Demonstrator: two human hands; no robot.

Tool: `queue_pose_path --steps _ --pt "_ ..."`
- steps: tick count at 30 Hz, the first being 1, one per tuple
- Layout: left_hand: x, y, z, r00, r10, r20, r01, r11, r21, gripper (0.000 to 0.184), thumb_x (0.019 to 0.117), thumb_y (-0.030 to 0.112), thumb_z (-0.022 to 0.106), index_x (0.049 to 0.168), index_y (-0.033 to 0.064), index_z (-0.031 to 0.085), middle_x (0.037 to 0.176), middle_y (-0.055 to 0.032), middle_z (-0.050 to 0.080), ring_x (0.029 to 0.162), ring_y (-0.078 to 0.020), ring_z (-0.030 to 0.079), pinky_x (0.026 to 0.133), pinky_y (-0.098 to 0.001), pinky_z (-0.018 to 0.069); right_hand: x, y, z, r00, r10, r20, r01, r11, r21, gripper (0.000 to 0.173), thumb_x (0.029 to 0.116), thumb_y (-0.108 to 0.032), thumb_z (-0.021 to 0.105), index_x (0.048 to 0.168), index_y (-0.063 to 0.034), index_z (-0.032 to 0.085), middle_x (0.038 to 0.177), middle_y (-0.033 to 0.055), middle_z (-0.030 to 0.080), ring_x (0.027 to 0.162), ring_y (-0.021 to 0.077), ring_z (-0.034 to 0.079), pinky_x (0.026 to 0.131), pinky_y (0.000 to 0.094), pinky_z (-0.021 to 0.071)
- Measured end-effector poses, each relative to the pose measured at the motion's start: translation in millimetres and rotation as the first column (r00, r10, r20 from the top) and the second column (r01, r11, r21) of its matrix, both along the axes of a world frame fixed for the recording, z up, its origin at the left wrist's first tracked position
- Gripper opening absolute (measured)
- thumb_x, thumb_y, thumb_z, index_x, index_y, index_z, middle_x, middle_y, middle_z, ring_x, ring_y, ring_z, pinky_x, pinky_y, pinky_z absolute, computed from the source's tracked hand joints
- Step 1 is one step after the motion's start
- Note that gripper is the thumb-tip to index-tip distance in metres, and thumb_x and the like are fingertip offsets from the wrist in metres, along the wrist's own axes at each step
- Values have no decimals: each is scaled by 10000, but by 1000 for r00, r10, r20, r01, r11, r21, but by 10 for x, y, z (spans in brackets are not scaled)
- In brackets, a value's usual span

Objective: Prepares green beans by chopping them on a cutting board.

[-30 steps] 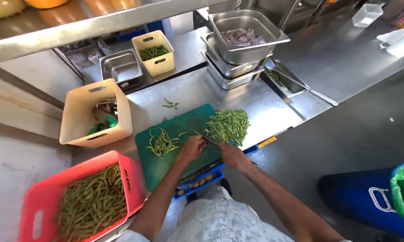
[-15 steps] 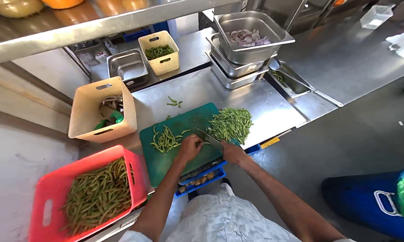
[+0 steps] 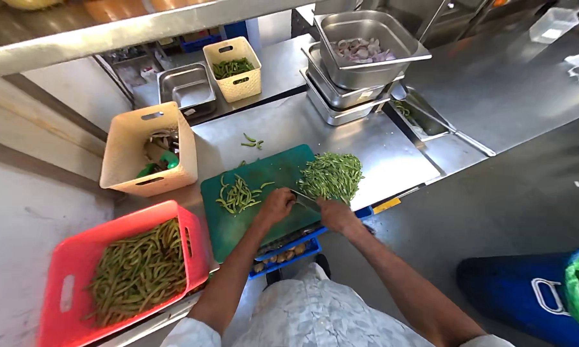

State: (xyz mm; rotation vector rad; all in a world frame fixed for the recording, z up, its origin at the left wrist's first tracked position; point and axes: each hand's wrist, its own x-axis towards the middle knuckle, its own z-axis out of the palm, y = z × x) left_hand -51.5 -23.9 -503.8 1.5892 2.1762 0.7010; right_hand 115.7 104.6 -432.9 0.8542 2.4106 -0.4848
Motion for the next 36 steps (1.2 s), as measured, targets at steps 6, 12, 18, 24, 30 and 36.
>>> queue_pose_path --steps 6,12,18,24,30,36 --pt "-18 19 -76 1000 12 6 -12 1000 -6 148 987 135 649 1006 67 780 1032 -97 720 997 -223 700 946 -426 579 -24 116 44 1000 25 12 -25 999 -44 399 978 -190 611 1374 -196 565 1117 173 713 1009 400 704 789 630 562" --pt "18 -82 -84 998 56 40 -58 995 76 120 978 158 692 1020 89 781 1021 -74 725 957 -186 705 914 -386 595 -71 31 -236 1000 -31 7 31 992 -124 415 1029 -205 554 1430 -146 465 1170 216 681 1065 423 692 844 625 562" --pt "-1 -150 19 993 118 26 -116 991 -74 154 985 173 667 1035 81 779 990 -84 727 929 -205 706 906 -402 590 -74 45 -174 999 -7 36 11 994 -110 437 1035 -207 538 1464 -172 460 1197 211 685 1099 425 685 875 633 552" --pt "-47 -69 -43 1000 -20 -19 18 998 -62 170 997 146 638 1034 51 775 1053 -126 736 1034 -259 705 991 -444 561 -42 1 -36 1000 9 17 -8 999 -48 392 978 -165 604 1366 -180 553 1131 179 704 1037 403 698 810 621 564" --pt "-39 -100 -85 1000 -7 -25 7 1000 6 146 991 141 654 1009 71 781 1004 -97 734 996 -223 706 960 -420 575 -41 45 73 999 42 18 -41 998 -50 399 983 -207 612 1379 -203 563 1097 173 714 1007 406 699 803 627 554" --pt "-123 -178 -18 995 98 18 -99 993 70 173 1000 219 679 1039 87 784 1017 -82 748 972 -204 719 939 -413 589 -60 42 -179 999 3 -41 -7 994 -109 421 1028 -214 566 1436 -149 484 1136 203 699 1043 415 698 851 625 559"
